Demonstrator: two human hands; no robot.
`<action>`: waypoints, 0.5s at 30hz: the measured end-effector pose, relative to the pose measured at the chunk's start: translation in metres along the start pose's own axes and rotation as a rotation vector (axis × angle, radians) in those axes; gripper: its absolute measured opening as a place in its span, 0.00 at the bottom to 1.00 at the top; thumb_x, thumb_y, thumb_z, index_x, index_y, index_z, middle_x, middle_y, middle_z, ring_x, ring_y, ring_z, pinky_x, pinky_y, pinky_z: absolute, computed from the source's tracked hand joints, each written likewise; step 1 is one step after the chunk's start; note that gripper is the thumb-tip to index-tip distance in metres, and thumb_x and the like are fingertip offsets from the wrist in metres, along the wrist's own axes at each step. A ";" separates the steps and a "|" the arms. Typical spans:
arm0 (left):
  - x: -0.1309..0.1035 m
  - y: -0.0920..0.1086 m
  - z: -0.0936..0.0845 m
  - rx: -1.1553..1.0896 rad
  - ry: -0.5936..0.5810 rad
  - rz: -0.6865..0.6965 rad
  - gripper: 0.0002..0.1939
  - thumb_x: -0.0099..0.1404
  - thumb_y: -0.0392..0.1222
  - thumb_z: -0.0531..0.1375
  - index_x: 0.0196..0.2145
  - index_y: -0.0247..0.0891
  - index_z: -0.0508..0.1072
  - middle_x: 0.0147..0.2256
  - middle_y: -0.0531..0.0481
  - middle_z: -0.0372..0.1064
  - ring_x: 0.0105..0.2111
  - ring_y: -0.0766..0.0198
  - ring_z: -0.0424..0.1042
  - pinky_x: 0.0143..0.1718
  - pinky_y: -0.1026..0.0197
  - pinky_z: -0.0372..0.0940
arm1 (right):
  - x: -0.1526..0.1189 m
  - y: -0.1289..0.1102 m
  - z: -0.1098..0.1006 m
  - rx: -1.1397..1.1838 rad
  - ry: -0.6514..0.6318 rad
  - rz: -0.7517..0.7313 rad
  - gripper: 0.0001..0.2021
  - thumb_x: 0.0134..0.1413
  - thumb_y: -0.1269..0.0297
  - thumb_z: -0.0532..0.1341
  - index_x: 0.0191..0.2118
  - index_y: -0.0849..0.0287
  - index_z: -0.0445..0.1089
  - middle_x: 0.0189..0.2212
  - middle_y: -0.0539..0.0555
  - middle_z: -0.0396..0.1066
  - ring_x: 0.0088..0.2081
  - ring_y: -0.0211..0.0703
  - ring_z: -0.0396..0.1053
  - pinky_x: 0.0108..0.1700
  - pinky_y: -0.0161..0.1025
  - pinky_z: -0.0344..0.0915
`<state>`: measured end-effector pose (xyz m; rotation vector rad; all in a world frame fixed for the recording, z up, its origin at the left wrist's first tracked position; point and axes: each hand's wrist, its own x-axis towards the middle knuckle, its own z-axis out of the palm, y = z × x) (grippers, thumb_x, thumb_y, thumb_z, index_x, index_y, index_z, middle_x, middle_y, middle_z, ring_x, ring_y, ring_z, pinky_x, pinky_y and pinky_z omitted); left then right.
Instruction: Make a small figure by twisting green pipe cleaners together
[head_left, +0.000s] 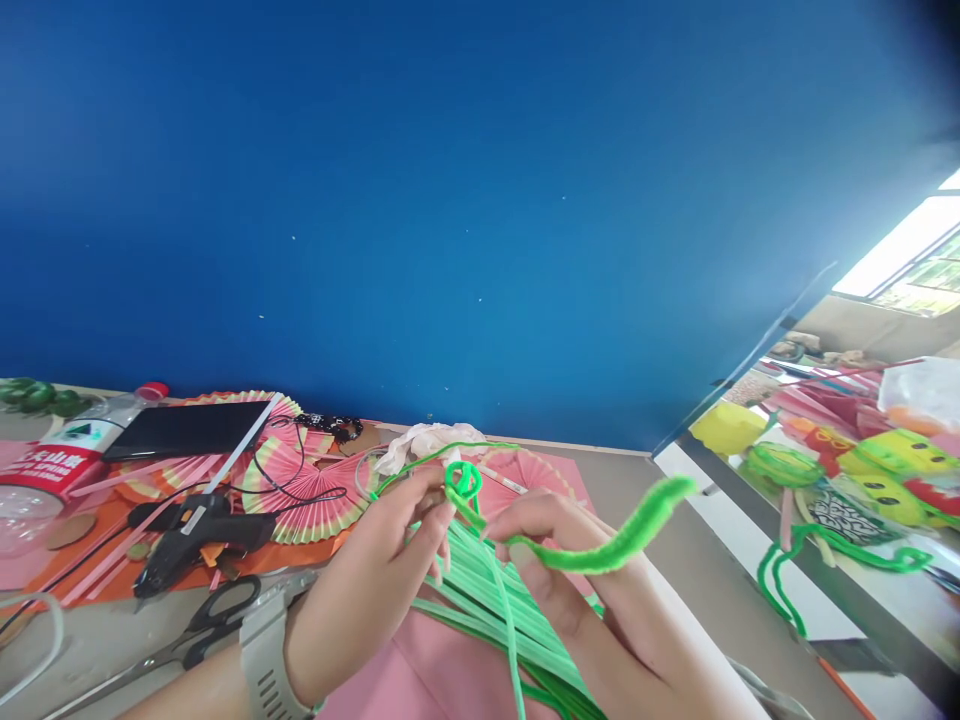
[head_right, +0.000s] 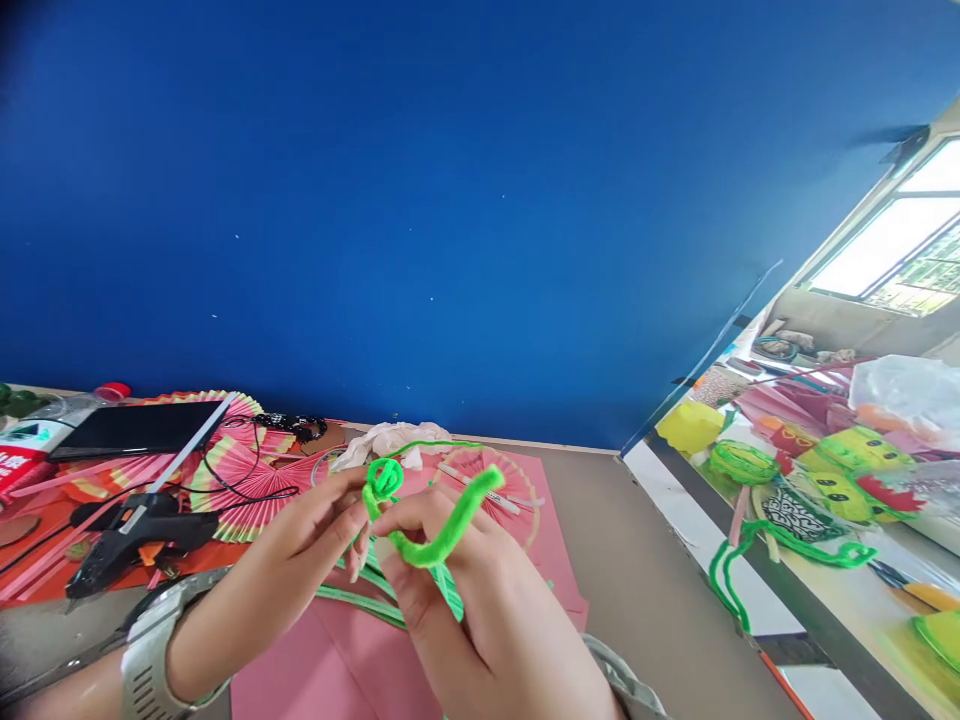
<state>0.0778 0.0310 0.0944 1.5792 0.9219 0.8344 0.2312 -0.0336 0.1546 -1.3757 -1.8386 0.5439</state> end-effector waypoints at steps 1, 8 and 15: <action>0.000 0.001 0.000 -0.025 0.007 0.016 0.15 0.67 0.44 0.47 0.49 0.40 0.63 0.26 0.54 0.60 0.24 0.66 0.60 0.27 0.65 0.59 | 0.000 0.001 0.001 0.019 0.029 0.003 0.08 0.59 0.67 0.51 0.38 0.49 0.65 0.34 0.47 0.70 0.35 0.40 0.69 0.37 0.35 0.65; 0.003 0.004 -0.002 -0.031 -0.008 -0.004 0.09 0.67 0.44 0.49 0.38 0.40 0.65 0.25 0.56 0.56 0.26 0.67 0.57 0.28 0.65 0.55 | 0.005 0.009 0.003 0.220 0.152 0.085 0.09 0.62 0.64 0.52 0.38 0.48 0.69 0.34 0.47 0.71 0.40 0.39 0.69 0.45 0.33 0.64; 0.003 -0.001 -0.002 -0.190 -0.070 -0.046 0.10 0.66 0.47 0.50 0.38 0.40 0.66 0.30 0.53 0.60 0.32 0.65 0.60 0.37 0.62 0.58 | 0.011 0.014 0.005 0.362 0.239 0.107 0.08 0.62 0.65 0.53 0.38 0.49 0.70 0.37 0.46 0.71 0.37 0.34 0.70 0.43 0.28 0.67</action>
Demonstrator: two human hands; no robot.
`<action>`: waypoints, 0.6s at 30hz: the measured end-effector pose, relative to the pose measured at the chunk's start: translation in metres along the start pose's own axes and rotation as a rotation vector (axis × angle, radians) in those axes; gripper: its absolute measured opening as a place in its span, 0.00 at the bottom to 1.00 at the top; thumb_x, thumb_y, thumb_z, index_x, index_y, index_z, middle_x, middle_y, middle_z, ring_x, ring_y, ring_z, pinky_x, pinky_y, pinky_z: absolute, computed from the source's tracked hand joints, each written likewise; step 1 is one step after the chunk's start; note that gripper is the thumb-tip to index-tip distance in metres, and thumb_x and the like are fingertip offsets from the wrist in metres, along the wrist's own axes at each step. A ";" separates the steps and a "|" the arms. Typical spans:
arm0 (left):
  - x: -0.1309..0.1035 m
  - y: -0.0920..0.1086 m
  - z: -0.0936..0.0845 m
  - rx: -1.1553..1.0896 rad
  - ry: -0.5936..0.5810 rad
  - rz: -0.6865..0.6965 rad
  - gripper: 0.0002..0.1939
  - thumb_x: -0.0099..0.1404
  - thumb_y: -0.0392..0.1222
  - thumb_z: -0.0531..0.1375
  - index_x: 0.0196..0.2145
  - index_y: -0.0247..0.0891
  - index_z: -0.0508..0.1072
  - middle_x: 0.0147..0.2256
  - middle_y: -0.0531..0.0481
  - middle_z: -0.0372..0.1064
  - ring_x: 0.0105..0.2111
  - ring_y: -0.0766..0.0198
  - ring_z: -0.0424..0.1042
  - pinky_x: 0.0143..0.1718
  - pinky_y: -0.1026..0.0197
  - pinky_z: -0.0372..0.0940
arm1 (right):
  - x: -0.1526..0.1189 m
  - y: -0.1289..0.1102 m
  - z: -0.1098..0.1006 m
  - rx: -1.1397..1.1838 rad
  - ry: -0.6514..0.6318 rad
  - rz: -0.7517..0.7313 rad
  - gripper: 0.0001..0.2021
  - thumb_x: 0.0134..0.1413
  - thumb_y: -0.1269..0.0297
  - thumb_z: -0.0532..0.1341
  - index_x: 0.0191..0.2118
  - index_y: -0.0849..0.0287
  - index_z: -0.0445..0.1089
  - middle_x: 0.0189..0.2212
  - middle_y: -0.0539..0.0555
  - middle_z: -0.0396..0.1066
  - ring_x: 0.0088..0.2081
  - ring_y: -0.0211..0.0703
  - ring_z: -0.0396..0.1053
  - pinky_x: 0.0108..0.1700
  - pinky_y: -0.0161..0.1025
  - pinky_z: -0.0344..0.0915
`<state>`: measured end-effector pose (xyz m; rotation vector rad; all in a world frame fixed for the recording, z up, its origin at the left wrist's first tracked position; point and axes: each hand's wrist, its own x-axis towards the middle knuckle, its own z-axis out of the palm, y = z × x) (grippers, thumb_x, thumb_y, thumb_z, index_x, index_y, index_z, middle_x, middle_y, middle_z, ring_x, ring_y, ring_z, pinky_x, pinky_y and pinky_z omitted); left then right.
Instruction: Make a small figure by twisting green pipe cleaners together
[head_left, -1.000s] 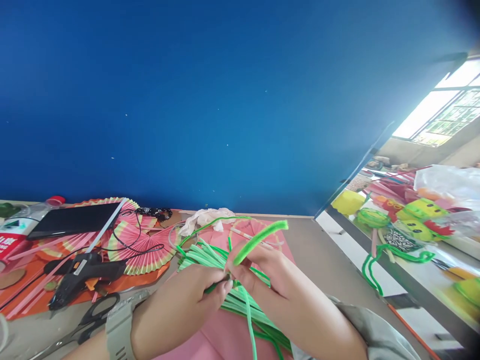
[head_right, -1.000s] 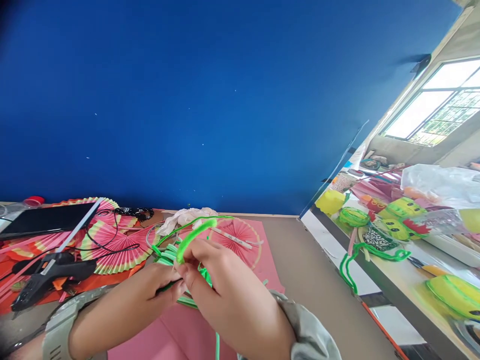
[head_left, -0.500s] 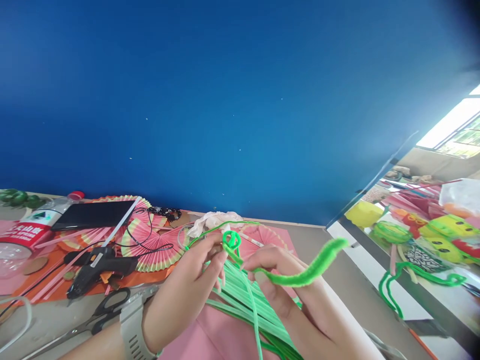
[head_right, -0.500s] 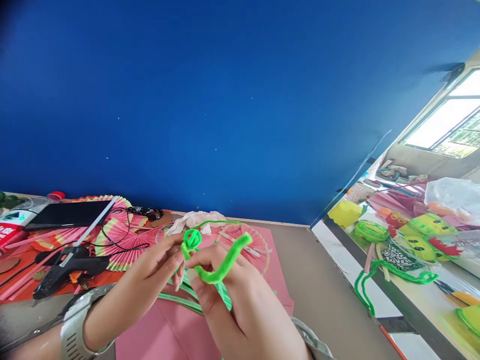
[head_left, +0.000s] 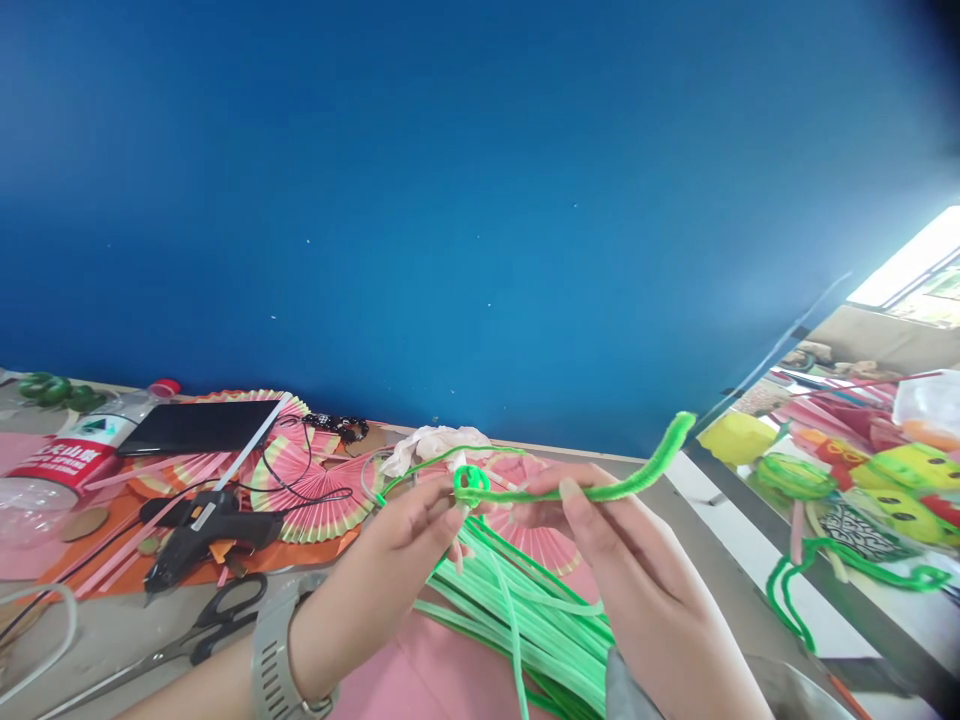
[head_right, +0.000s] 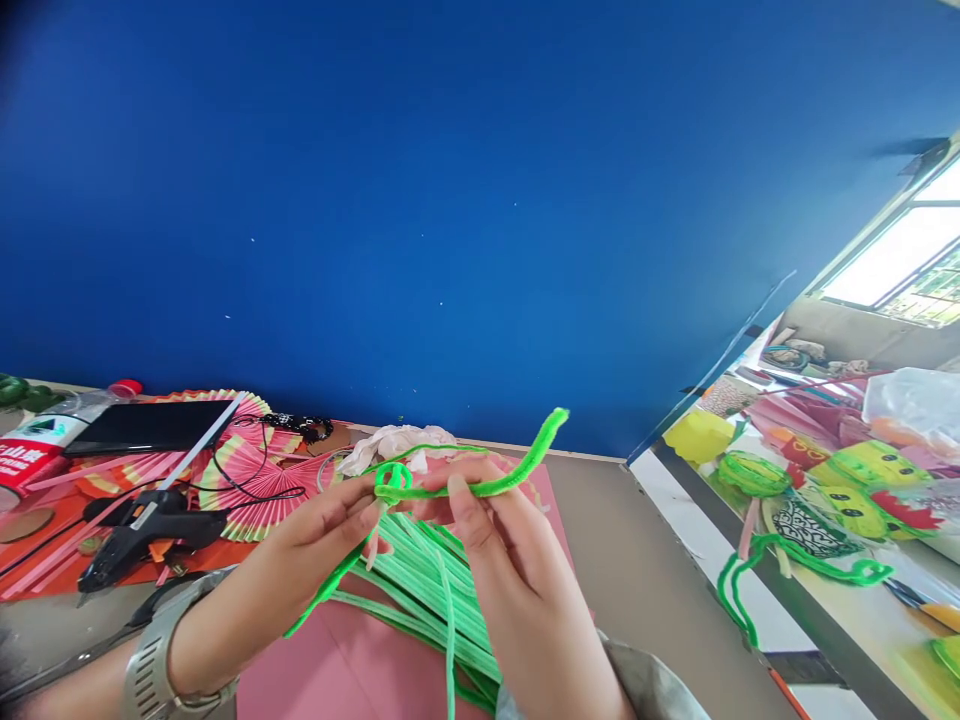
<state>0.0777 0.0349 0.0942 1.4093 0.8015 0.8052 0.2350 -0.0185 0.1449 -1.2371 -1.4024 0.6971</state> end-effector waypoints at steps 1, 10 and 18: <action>0.000 0.000 0.000 -0.024 -0.001 0.006 0.10 0.66 0.47 0.51 0.38 0.40 0.67 0.30 0.53 0.60 0.32 0.65 0.61 0.37 0.62 0.58 | 0.001 0.002 0.000 0.023 0.003 0.004 0.08 0.62 0.64 0.53 0.39 0.49 0.69 0.37 0.47 0.71 0.37 0.34 0.70 0.43 0.29 0.68; -0.011 0.015 0.002 -0.492 -0.041 -0.090 0.18 0.63 0.45 0.58 0.51 0.46 0.65 0.40 0.50 0.66 0.37 0.66 0.64 0.43 0.63 0.60 | 0.006 0.021 -0.007 0.093 0.097 0.078 0.06 0.60 0.59 0.55 0.40 0.51 0.67 0.41 0.49 0.71 0.43 0.39 0.69 0.48 0.39 0.67; -0.011 0.013 0.003 -0.628 0.020 -0.058 0.10 0.64 0.47 0.55 0.40 0.42 0.69 0.27 0.55 0.64 0.26 0.71 0.61 0.29 0.70 0.60 | 0.007 0.016 -0.001 0.101 -0.002 0.053 0.06 0.61 0.61 0.55 0.38 0.51 0.68 0.32 0.46 0.71 0.33 0.33 0.70 0.36 0.30 0.70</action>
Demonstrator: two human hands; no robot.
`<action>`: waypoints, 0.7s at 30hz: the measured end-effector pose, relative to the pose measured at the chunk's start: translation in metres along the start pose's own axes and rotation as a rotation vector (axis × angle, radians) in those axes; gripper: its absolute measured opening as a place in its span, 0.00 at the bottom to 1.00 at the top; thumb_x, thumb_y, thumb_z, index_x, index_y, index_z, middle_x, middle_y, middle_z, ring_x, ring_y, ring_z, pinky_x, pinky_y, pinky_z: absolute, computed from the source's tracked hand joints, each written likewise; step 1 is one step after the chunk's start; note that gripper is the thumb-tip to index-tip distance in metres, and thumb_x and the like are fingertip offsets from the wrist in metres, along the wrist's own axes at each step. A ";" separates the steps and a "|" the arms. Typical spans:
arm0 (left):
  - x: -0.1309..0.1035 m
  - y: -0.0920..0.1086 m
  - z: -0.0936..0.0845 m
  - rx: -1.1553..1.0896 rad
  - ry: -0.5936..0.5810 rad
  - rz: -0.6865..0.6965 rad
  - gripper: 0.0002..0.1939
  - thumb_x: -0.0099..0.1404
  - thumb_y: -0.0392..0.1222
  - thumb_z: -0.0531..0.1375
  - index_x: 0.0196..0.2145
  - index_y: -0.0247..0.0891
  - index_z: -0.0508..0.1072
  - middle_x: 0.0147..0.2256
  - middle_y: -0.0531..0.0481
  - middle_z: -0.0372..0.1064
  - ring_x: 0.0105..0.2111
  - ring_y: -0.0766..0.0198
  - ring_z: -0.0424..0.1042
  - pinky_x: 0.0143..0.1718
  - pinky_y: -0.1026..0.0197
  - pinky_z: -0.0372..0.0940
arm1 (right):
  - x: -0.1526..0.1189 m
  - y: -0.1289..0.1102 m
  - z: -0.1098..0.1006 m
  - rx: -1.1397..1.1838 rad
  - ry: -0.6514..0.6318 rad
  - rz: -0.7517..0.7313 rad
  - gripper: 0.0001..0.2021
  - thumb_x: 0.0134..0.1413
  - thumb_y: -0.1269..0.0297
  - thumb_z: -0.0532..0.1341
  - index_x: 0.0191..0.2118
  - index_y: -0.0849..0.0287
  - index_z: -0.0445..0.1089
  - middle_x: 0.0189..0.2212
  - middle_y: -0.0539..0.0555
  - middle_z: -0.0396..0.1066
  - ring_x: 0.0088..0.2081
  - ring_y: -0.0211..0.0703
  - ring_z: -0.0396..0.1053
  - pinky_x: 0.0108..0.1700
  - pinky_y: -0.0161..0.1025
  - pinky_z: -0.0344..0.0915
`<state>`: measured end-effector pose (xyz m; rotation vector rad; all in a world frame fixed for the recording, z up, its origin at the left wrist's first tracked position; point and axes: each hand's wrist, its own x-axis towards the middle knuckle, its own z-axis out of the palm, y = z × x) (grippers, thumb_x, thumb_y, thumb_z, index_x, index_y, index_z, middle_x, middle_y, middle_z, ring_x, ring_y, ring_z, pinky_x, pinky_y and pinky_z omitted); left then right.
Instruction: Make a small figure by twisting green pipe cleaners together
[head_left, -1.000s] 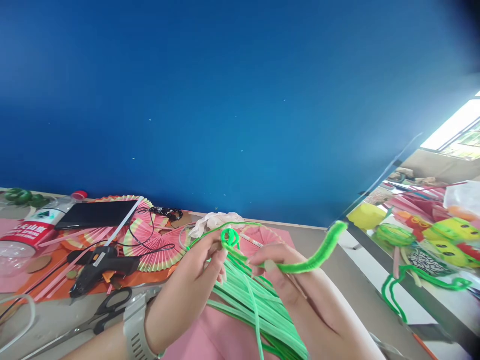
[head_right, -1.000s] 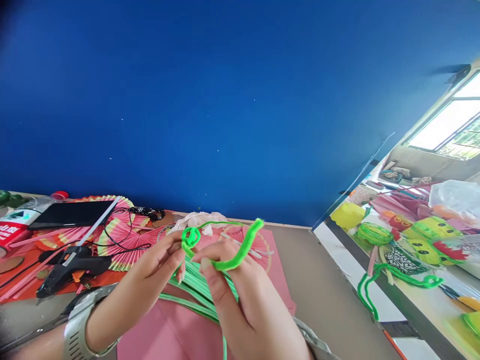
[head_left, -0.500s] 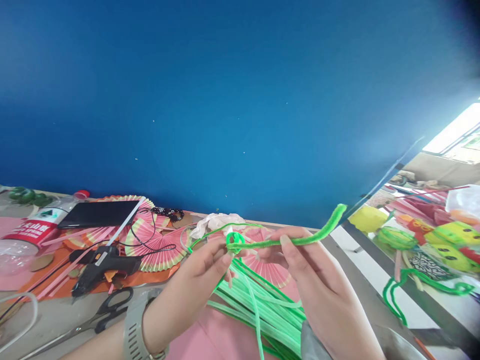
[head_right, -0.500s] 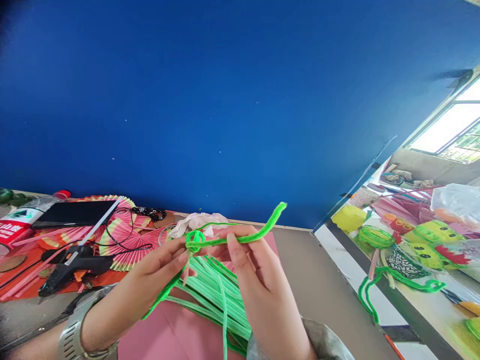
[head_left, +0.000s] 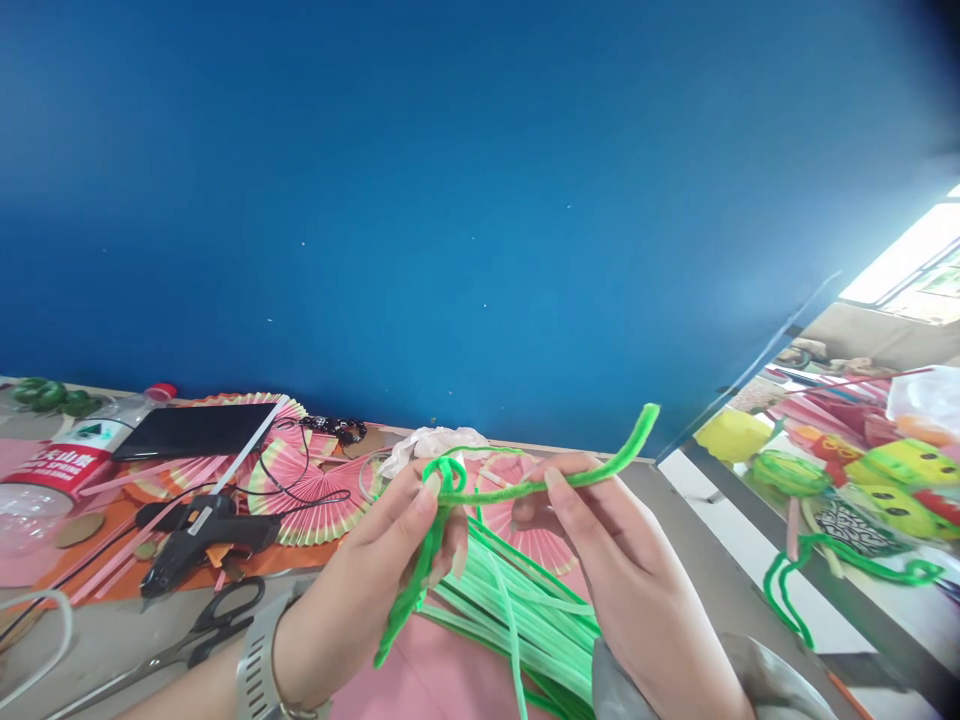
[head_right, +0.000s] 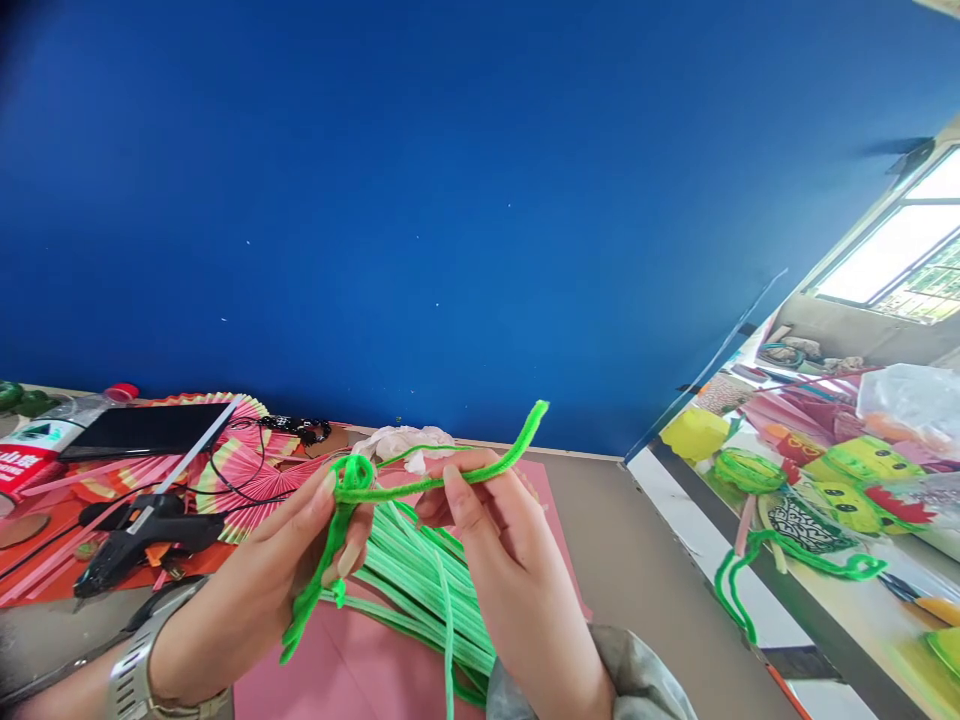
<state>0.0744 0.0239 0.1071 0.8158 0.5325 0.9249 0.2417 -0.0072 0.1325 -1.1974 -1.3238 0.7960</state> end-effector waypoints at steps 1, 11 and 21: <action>0.000 0.000 0.000 0.005 0.002 0.020 0.08 0.65 0.47 0.55 0.36 0.41 0.69 0.24 0.56 0.62 0.24 0.72 0.59 0.26 0.71 0.59 | 0.000 0.000 0.001 0.010 -0.001 0.002 0.06 0.61 0.62 0.55 0.38 0.51 0.68 0.30 0.46 0.71 0.32 0.33 0.70 0.36 0.29 0.69; -0.008 -0.002 -0.004 0.122 -0.199 0.176 0.11 0.65 0.47 0.55 0.44 0.47 0.67 0.23 0.56 0.65 0.20 0.74 0.61 0.22 0.70 0.57 | 0.008 0.005 0.000 0.417 -0.297 0.355 0.08 0.59 0.61 0.56 0.32 0.59 0.65 0.26 0.49 0.65 0.28 0.34 0.64 0.32 0.34 0.67; -0.007 0.005 -0.004 0.966 -0.437 0.174 0.15 0.68 0.43 0.50 0.49 0.49 0.69 0.34 0.51 0.73 0.34 0.64 0.69 0.36 0.63 0.61 | 0.016 0.007 -0.002 0.009 -0.329 0.373 0.12 0.57 0.54 0.56 0.33 0.60 0.63 0.26 0.48 0.63 0.29 0.36 0.63 0.32 0.35 0.63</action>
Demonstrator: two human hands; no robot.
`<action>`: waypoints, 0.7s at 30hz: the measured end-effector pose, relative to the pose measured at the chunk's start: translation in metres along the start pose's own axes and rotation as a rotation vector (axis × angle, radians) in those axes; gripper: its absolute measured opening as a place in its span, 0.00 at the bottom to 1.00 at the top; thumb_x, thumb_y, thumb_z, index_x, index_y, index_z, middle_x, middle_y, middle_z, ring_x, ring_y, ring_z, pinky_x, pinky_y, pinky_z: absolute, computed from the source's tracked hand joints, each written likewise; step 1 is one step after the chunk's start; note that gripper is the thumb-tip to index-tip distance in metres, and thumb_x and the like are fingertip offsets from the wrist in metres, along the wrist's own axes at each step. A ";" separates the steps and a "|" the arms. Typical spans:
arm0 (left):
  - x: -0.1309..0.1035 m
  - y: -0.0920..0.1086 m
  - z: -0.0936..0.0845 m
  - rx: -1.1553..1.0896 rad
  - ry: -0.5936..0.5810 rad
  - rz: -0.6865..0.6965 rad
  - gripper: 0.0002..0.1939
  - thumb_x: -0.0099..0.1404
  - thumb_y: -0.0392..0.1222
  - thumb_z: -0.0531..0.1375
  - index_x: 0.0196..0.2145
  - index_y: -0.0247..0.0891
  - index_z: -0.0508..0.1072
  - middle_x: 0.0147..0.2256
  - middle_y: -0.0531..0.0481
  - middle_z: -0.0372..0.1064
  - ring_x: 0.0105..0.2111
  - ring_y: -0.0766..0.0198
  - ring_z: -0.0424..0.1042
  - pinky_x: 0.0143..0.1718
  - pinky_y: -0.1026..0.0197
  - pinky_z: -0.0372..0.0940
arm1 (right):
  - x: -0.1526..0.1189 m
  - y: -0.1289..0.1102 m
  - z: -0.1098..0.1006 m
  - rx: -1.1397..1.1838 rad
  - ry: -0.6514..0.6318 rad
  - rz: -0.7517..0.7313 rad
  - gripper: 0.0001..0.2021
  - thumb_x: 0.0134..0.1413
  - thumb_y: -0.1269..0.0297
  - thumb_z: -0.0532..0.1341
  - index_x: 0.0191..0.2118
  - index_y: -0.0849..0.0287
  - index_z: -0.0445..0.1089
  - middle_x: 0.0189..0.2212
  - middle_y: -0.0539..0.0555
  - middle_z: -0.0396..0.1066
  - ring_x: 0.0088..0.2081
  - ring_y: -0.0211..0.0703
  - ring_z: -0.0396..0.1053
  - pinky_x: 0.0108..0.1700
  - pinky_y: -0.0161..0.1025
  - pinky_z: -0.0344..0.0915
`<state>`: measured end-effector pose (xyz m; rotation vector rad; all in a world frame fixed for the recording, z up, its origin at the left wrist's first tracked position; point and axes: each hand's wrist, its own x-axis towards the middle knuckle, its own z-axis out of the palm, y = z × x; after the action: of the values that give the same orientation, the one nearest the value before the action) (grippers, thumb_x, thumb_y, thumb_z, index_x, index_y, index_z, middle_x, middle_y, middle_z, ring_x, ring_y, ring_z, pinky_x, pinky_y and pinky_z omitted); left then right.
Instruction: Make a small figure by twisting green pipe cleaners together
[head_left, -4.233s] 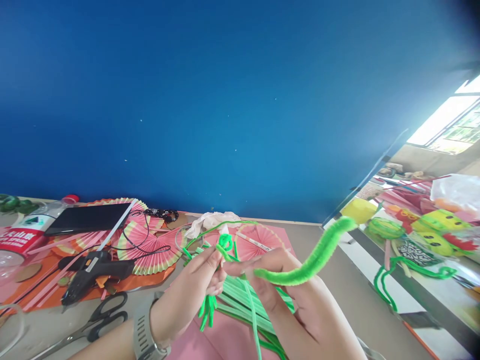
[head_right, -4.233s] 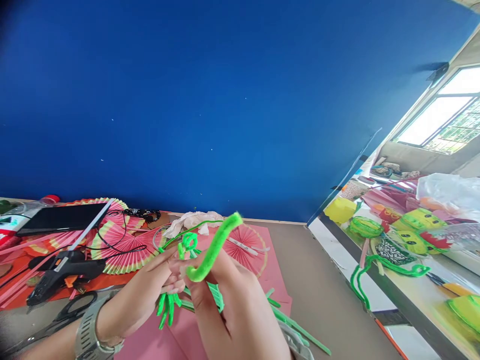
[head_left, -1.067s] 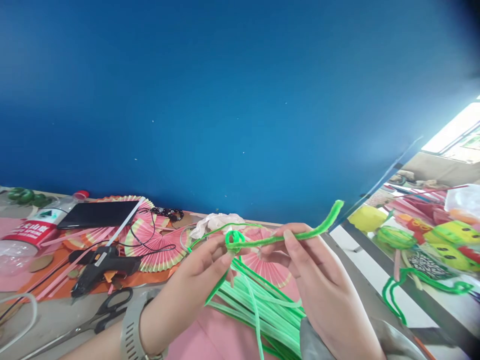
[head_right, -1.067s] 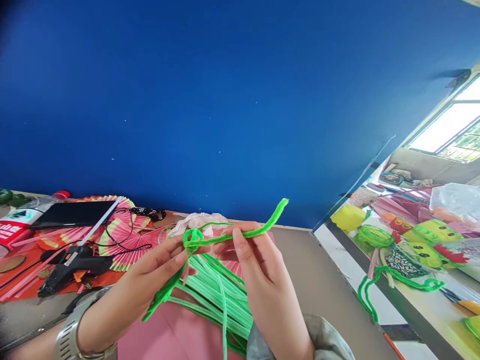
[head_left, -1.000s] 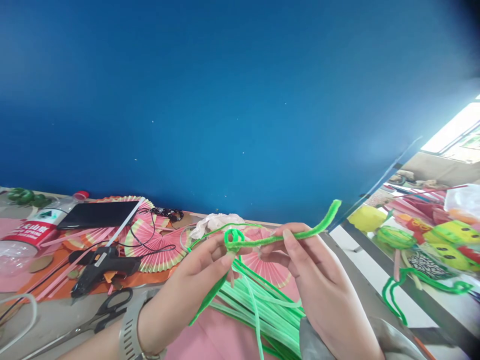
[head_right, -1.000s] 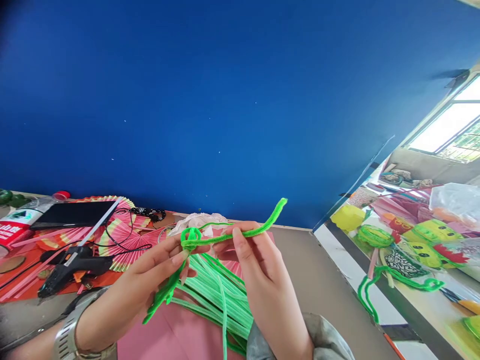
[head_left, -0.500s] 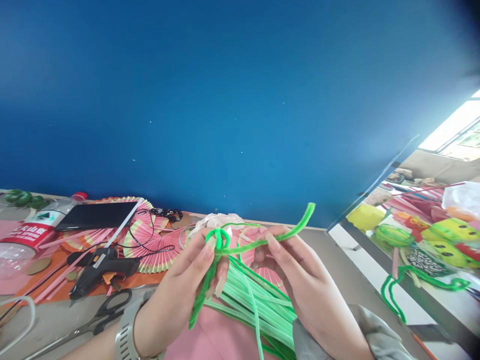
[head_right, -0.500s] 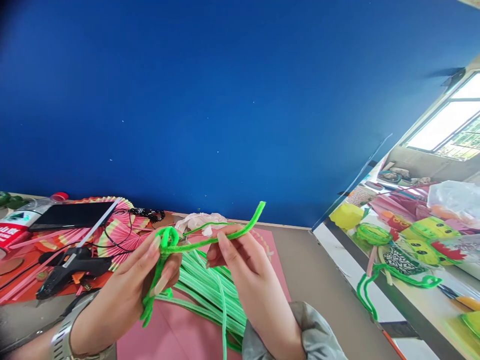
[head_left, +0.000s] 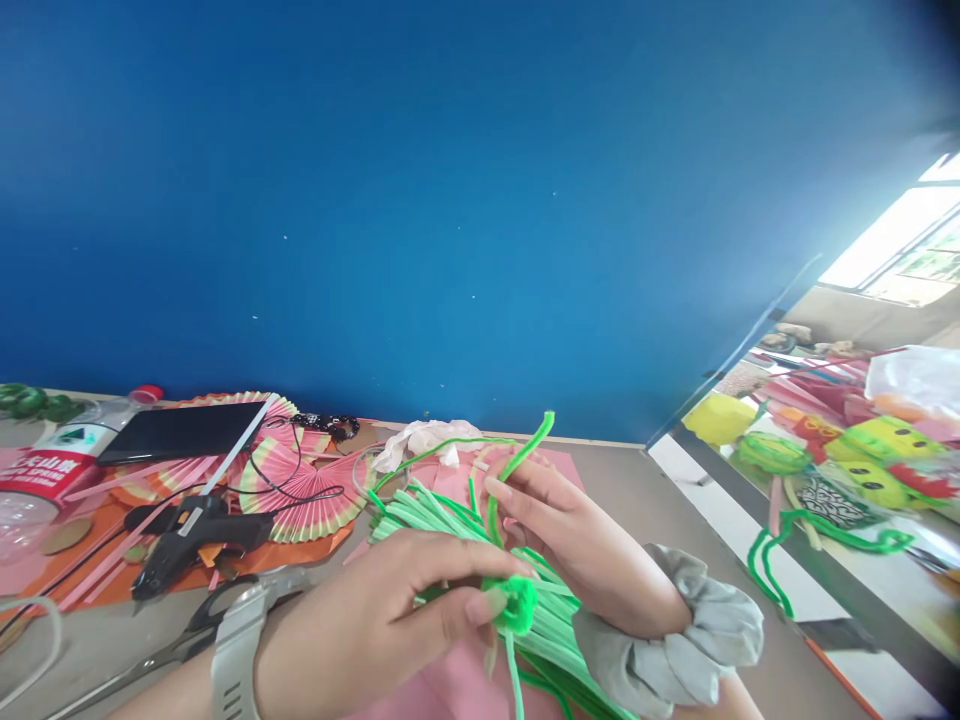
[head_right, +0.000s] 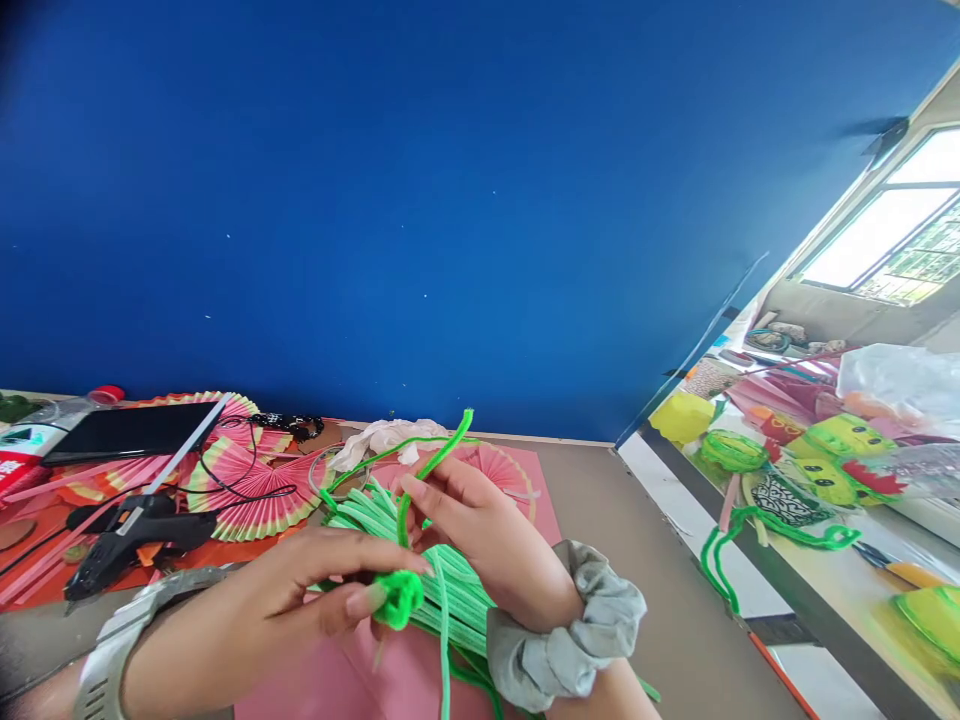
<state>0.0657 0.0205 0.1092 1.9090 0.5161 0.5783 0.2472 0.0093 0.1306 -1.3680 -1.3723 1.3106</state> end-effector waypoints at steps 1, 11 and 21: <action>0.000 0.002 -0.001 0.135 -0.025 -0.002 0.15 0.68 0.42 0.50 0.49 0.51 0.69 0.37 0.52 0.73 0.37 0.62 0.69 0.38 0.62 0.60 | 0.000 0.000 -0.001 -0.034 0.001 0.003 0.13 0.56 0.54 0.57 0.32 0.60 0.63 0.25 0.48 0.63 0.28 0.36 0.63 0.32 0.35 0.62; -0.002 -0.003 0.006 0.296 0.112 -0.178 0.17 0.63 0.48 0.55 0.49 0.45 0.59 0.34 0.56 0.74 0.29 0.62 0.69 0.29 0.64 0.55 | -0.021 -0.010 -0.002 -0.487 0.046 -0.155 0.10 0.60 0.60 0.53 0.29 0.55 0.62 0.25 0.46 0.65 0.28 0.38 0.64 0.30 0.34 0.59; 0.006 -0.008 0.005 0.266 0.284 -0.085 0.08 0.63 0.44 0.54 0.34 0.42 0.72 0.30 0.49 0.71 0.32 0.56 0.68 0.33 0.62 0.56 | -0.035 -0.012 0.011 -0.665 0.077 -0.357 0.06 0.58 0.69 0.52 0.35 0.51 0.63 0.33 0.46 0.70 0.36 0.40 0.68 0.36 0.35 0.63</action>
<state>0.0729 0.0233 0.1014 2.0534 0.8895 0.7608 0.2388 -0.0256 0.1456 -1.4666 -1.9882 0.5729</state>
